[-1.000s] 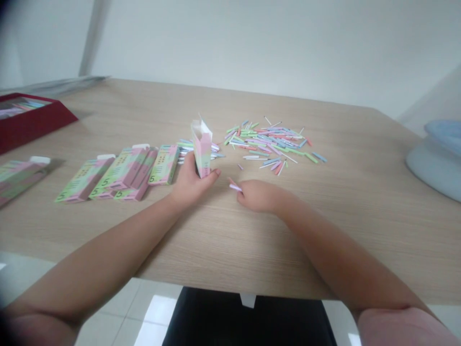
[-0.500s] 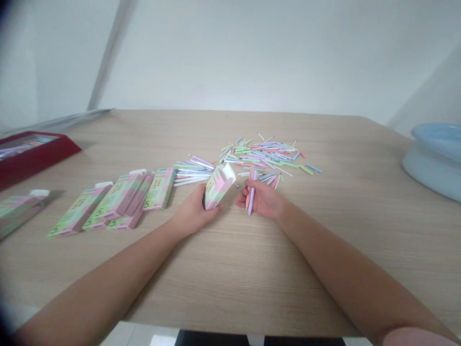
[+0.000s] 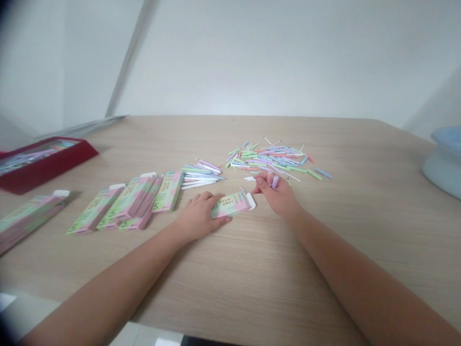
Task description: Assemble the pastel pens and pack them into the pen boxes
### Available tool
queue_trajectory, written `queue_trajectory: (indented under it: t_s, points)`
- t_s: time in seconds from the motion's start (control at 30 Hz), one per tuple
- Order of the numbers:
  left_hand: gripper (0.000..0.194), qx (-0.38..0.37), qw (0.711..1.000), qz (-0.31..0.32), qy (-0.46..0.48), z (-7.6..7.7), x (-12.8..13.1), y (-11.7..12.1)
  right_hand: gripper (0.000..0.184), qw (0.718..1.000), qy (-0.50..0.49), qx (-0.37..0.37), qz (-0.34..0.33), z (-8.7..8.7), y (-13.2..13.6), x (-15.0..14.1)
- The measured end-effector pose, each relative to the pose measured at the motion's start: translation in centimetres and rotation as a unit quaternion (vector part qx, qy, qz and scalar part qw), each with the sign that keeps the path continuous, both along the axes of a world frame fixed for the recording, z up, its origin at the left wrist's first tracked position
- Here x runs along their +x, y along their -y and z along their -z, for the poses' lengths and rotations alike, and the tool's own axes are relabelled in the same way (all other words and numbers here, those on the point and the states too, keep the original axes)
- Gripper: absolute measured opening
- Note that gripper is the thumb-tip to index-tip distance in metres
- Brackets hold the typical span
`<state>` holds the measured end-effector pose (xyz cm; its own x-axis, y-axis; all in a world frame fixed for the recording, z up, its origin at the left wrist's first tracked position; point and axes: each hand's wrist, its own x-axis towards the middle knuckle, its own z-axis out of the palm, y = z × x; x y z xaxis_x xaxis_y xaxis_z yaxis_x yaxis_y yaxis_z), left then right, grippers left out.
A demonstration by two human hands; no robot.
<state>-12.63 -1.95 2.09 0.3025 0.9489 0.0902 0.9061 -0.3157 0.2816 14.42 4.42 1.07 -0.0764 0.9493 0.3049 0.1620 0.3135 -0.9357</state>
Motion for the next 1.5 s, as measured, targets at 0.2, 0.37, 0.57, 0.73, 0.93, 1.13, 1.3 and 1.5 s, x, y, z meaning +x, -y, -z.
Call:
queue_trajectory:
  t_s: [0.2, 0.37, 0.57, 0.73, 0.93, 1.13, 1.3, 1.5]
  points:
    - [0.076, -0.002, 1.0, 0.003, 0.002, 0.0, 0.0, 0.2, 0.04, 1.0, 0.004, -0.009, 0.017, 0.5, 0.7, -1.2]
    - [0.076, 0.006, 1.0, 0.001, 0.002, 0.4, 0.0, 0.2, 0.046, 0.997, 0.071, -0.018, -0.017, 1.7, 0.4, -0.7]
    - [0.073, 0.013, 1.0, 0.016, 0.014, 0.7, -0.2, -0.1, 0.05, 0.993, 0.109, 0.019, 0.031, -1.5, -1.8, -3.5]
    - [0.074, 0.019, 0.998, 0.037, 0.037, 1.2, -0.3, -0.3, 0.041, 0.905, 0.409, 0.109, -0.05, -5.0, -6.8, -11.4]
    - [0.076, 0.023, 0.998, 0.034, 0.038, 1.6, -0.4, -0.3, 0.034, 0.826, 0.536, 0.12, -0.126, -4.7, -12.5, -20.4]
    - [0.075, 0.018, 0.999, 0.036, 0.03, 1.8, -0.4, -0.3, 0.031, 0.74, 0.637, 0.116, -0.186, -4.5, -14.0, -23.5]
    - [0.076, 0.02, 0.998, 0.038, 0.036, 1.8, -0.4, -0.4, 0.042, 0.708, 0.674, 0.095, -0.189, -5.3, -14.0, -21.4]
    - [0.076, 0.021, 0.998, 0.043, 0.041, 1.6, -0.3, -0.4, 0.053, 0.727, 0.664, 0.098, -0.14, -5.8, -12.9, -17.9]
